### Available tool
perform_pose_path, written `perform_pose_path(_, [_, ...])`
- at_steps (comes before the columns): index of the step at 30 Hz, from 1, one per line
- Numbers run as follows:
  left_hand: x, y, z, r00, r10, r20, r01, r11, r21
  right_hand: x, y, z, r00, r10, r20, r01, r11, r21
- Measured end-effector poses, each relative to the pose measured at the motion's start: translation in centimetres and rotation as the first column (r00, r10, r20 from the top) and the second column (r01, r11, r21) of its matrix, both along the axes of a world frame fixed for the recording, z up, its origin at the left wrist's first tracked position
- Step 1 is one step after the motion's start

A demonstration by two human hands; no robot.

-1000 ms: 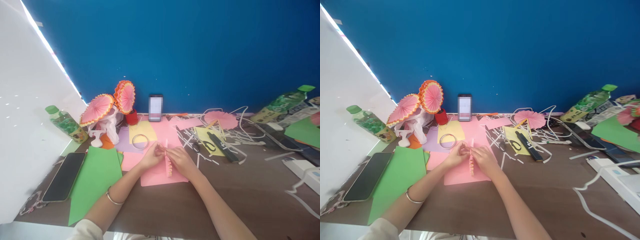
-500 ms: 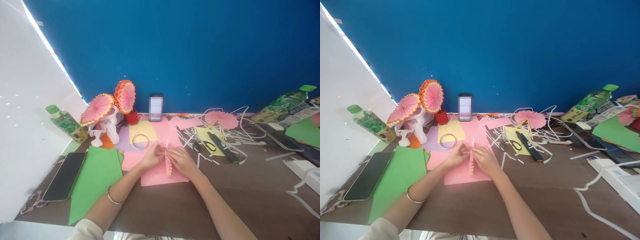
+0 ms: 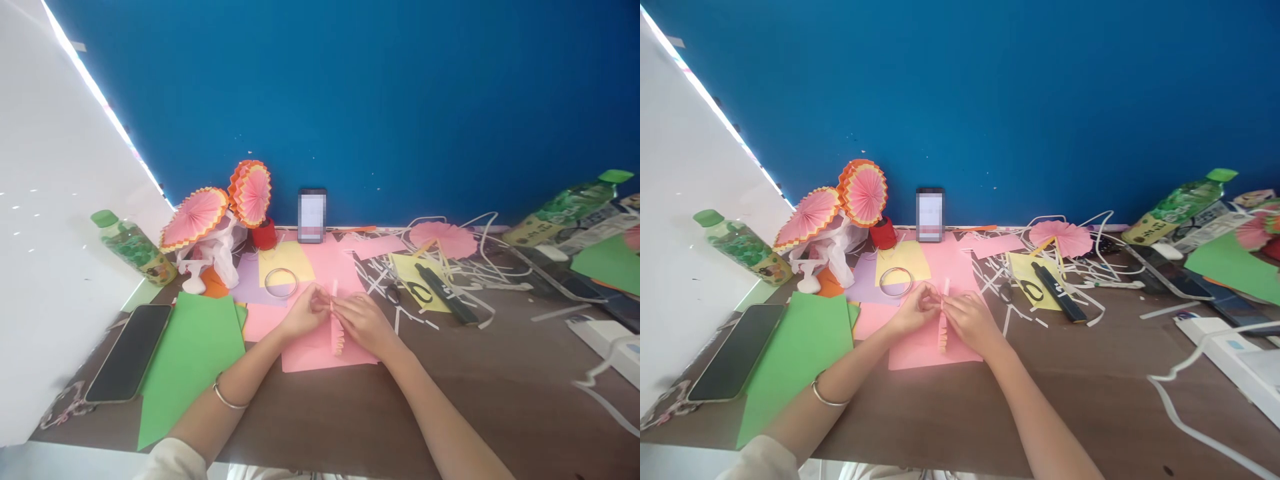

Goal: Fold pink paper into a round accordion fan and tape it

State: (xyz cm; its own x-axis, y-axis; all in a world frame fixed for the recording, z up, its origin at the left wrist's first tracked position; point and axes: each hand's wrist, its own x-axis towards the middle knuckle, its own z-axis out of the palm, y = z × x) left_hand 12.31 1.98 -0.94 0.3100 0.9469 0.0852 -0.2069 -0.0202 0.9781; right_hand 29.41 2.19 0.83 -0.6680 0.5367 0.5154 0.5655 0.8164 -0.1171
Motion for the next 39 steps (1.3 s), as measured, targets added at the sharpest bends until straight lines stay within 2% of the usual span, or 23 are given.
perform_pose_path(5, [0.0,0.1,-0.2,1.0,0.019,0.014,-0.019,1.0,0.021,-0.3,-0.1,-0.1,0.998,-0.041,-0.056,0.04,0.999,-0.021])
perform_pose_path(10, [0.0,0.2,-0.4,1.0,0.025,0.006,-0.025,1.0,0.006,-0.5,-0.2,0.1,0.99,-0.091,-0.104,0.071,0.98,-0.186])
perform_pose_path(16, [0.0,0.2,-0.3,0.999,0.031,0.018,-0.031,1.0,0.001,-0.8,-0.3,0.0,0.982,-0.101,-0.162,0.04,0.938,-0.343])
perform_pose_path(24, [0.1,0.1,0.0,0.999,0.047,0.008,-0.046,0.998,-0.051,-1.0,-0.6,-0.1,0.972,-0.076,-0.223,-0.017,0.922,-0.388])
perform_pose_path(30, [0.0,0.0,-0.1,0.998,0.059,0.0,-0.059,0.997,-0.039,-1.3,-0.7,0.0,0.956,-0.128,-0.262,0.009,0.912,-0.41])
perform_pose_path(39, [0.0,0.1,-0.3,0.999,0.028,0.032,-0.025,0.995,-0.094,-1.2,-0.5,-0.2,0.915,-0.243,-0.322,0.087,0.899,-0.43])
